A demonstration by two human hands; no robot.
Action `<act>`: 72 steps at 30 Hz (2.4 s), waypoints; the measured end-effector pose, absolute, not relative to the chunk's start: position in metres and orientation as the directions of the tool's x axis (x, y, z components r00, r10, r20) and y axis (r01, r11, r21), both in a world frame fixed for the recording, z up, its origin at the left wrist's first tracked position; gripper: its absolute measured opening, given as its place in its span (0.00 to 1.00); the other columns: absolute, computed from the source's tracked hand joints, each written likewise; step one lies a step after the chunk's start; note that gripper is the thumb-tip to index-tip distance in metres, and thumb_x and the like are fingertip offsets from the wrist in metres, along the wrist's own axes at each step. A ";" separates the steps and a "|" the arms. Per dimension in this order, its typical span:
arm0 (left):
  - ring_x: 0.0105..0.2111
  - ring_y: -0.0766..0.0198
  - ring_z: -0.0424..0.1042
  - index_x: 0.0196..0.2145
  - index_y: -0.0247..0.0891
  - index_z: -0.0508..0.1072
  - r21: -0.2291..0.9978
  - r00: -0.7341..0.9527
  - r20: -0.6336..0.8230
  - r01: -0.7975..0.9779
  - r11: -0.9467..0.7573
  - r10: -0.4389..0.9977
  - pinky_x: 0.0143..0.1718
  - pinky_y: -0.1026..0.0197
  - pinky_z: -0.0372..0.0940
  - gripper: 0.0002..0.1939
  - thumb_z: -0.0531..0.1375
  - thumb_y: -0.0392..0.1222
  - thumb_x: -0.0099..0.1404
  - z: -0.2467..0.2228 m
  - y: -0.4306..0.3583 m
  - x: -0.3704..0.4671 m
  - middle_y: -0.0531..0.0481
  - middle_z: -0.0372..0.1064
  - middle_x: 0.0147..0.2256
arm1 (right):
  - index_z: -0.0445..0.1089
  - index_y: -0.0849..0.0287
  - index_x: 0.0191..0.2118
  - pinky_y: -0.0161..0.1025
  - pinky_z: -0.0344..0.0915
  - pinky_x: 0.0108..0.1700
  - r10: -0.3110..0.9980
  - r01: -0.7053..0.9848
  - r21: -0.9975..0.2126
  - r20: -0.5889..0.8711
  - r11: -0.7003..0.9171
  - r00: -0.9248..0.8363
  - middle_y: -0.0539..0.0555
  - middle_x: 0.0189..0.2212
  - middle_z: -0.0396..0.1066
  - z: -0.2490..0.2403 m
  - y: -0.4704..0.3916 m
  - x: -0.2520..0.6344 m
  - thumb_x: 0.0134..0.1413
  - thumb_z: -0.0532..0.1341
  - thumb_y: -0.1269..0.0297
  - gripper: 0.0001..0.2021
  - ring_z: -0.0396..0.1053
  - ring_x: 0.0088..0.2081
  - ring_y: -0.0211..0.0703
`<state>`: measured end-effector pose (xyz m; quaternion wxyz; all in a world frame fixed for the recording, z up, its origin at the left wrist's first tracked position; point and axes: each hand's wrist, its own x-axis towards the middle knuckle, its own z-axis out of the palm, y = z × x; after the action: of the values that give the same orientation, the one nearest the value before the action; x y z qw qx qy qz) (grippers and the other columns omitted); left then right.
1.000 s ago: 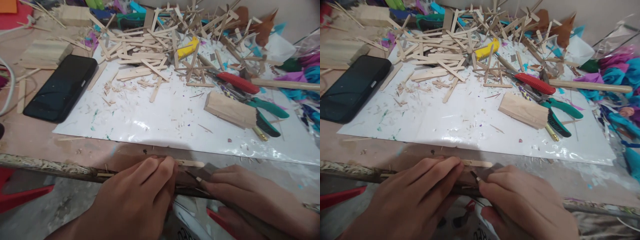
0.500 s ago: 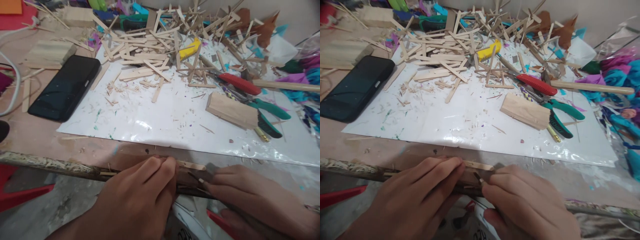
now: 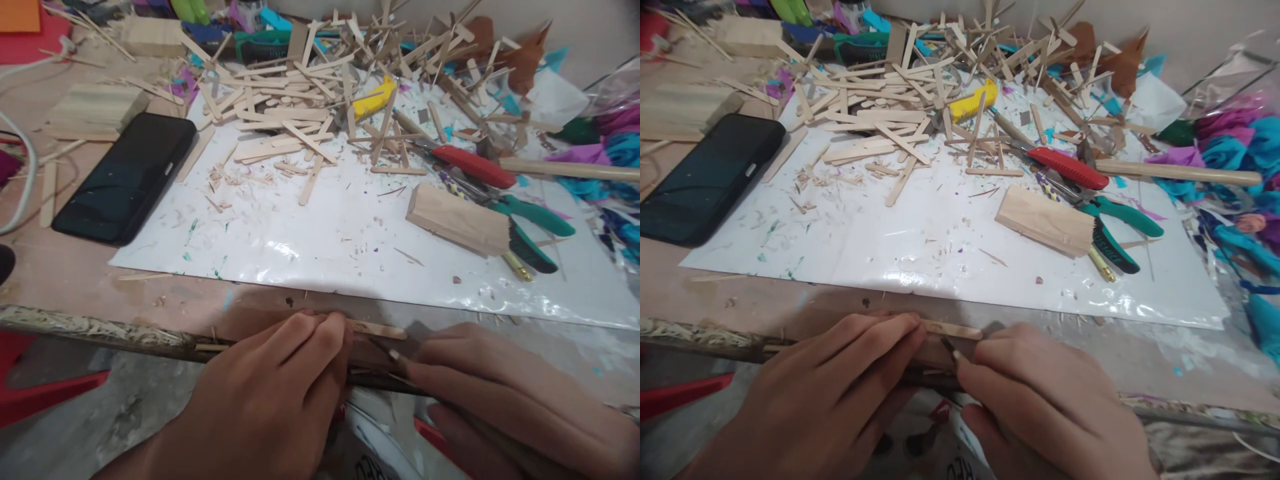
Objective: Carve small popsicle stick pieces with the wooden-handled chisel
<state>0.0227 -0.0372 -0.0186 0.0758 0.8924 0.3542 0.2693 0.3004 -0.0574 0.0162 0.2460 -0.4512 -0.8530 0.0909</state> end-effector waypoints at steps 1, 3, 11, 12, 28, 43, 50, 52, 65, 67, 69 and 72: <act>0.51 0.55 0.76 0.57 0.31 0.82 0.329 0.603 0.427 0.591 -0.736 0.674 0.49 0.51 0.75 0.11 0.62 0.35 0.84 -0.018 -0.037 0.023 0.46 0.82 0.58 | 0.81 0.49 0.53 0.43 0.85 0.45 0.822 0.738 -0.373 0.344 0.563 -0.453 0.53 0.42 0.87 0.016 -0.059 0.302 0.75 0.64 0.68 0.10 0.86 0.40 0.48; 0.51 0.55 0.76 0.57 0.31 0.82 0.334 0.602 0.426 0.589 -0.736 0.675 0.50 0.51 0.75 0.11 0.62 0.35 0.84 -0.018 -0.037 0.023 0.47 0.82 0.58 | 0.81 0.49 0.54 0.41 0.83 0.41 0.850 0.774 -0.371 0.345 0.514 -0.399 0.50 0.39 0.86 0.017 -0.060 0.303 0.76 0.64 0.68 0.10 0.85 0.36 0.45; 0.50 0.55 0.76 0.54 0.32 0.83 0.325 0.592 0.435 0.600 -0.731 0.679 0.50 0.52 0.74 0.11 0.60 0.35 0.86 -0.018 -0.039 0.024 0.47 0.83 0.56 | 0.80 0.45 0.53 0.35 0.82 0.39 0.906 0.813 -0.420 0.307 0.403 -0.290 0.49 0.39 0.85 0.014 -0.062 0.298 0.77 0.66 0.61 0.06 0.84 0.34 0.42; 0.50 0.55 0.76 0.55 0.32 0.83 0.321 0.594 0.430 0.603 -0.730 0.680 0.51 0.51 0.74 0.11 0.60 0.35 0.86 -0.018 -0.039 0.024 0.47 0.83 0.56 | 0.81 0.45 0.53 0.36 0.83 0.38 0.914 0.826 -0.417 0.309 0.379 -0.263 0.49 0.39 0.86 0.012 -0.063 0.300 0.75 0.68 0.59 0.07 0.85 0.34 0.43; 0.51 0.54 0.76 0.59 0.29 0.82 0.303 0.609 0.433 0.596 -0.743 0.665 0.54 0.51 0.74 0.13 0.60 0.35 0.85 -0.021 -0.038 0.023 0.46 0.83 0.57 | 0.86 0.42 0.52 0.42 0.88 0.43 0.926 0.777 -0.525 0.325 0.347 -0.194 0.50 0.42 0.89 0.009 -0.059 0.286 0.66 0.73 0.61 0.11 0.90 0.43 0.53; 0.50 0.55 0.75 0.58 0.31 0.82 0.307 0.599 0.422 0.611 -0.729 0.680 0.50 0.51 0.74 0.13 0.59 0.35 0.86 -0.017 -0.039 0.024 0.47 0.83 0.56 | 0.80 0.41 0.50 0.36 0.85 0.44 0.933 0.797 -0.500 0.285 0.339 -0.218 0.46 0.43 0.88 0.016 -0.056 0.286 0.77 0.65 0.64 0.08 0.88 0.42 0.44; 0.50 0.55 0.76 0.58 0.30 0.82 0.313 0.598 0.426 0.607 -0.731 0.679 0.52 0.51 0.74 0.12 0.60 0.35 0.85 -0.018 -0.039 0.024 0.47 0.83 0.56 | 0.79 0.41 0.52 0.33 0.83 0.44 0.911 0.771 -0.491 0.284 0.405 -0.298 0.44 0.42 0.88 0.014 -0.052 0.286 0.76 0.65 0.66 0.09 0.87 0.39 0.40; 0.50 0.55 0.76 0.59 0.31 0.81 0.313 0.598 0.421 0.610 -0.728 0.682 0.51 0.51 0.75 0.13 0.60 0.35 0.85 -0.018 -0.038 0.024 0.48 0.83 0.56 | 0.79 0.41 0.52 0.33 0.83 0.43 0.918 0.775 -0.497 0.267 0.391 -0.292 0.44 0.43 0.88 0.014 -0.050 0.289 0.76 0.65 0.67 0.10 0.87 0.40 0.41; 0.50 0.54 0.75 0.57 0.30 0.82 0.316 0.588 0.436 0.609 -0.727 0.682 0.52 0.51 0.74 0.12 0.61 0.34 0.84 -0.017 -0.040 0.024 0.47 0.83 0.56 | 0.87 0.42 0.50 0.44 0.88 0.41 0.917 0.741 -0.550 0.322 0.384 -0.236 0.53 0.40 0.89 0.013 -0.045 0.279 0.62 0.77 0.54 0.11 0.90 0.44 0.57; 0.50 0.54 0.75 0.57 0.30 0.82 0.313 0.588 0.435 0.611 -0.727 0.682 0.52 0.51 0.74 0.11 0.62 0.34 0.83 -0.017 -0.040 0.024 0.46 0.83 0.55 | 0.88 0.42 0.48 0.45 0.88 0.40 0.922 0.740 -0.563 0.321 0.369 -0.216 0.54 0.39 0.89 0.013 -0.047 0.271 0.63 0.77 0.52 0.10 0.89 0.45 0.58; 0.50 0.55 0.75 0.58 0.30 0.82 0.309 0.592 0.427 0.615 -0.725 0.684 0.53 0.51 0.74 0.12 0.62 0.34 0.83 -0.017 -0.039 0.025 0.46 0.83 0.56 | 0.88 0.42 0.47 0.44 0.87 0.39 0.923 0.740 -0.564 0.317 0.367 -0.216 0.53 0.39 0.88 0.013 -0.049 0.268 0.63 0.77 0.52 0.09 0.89 0.45 0.58; 0.50 0.55 0.75 0.58 0.30 0.82 0.314 0.597 0.424 0.609 -0.729 0.681 0.53 0.52 0.73 0.13 0.61 0.34 0.84 -0.017 -0.038 0.025 0.47 0.83 0.57 | 0.87 0.42 0.47 0.43 0.87 0.38 0.925 0.739 -0.567 0.313 0.365 -0.216 0.52 0.39 0.88 0.015 -0.050 0.273 0.65 0.76 0.57 0.07 0.90 0.43 0.56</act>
<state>0.0249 -0.0377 -0.0173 0.0683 0.8909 0.3620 0.2657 0.2727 -0.0500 0.0153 0.3106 -0.5434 -0.7654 0.1498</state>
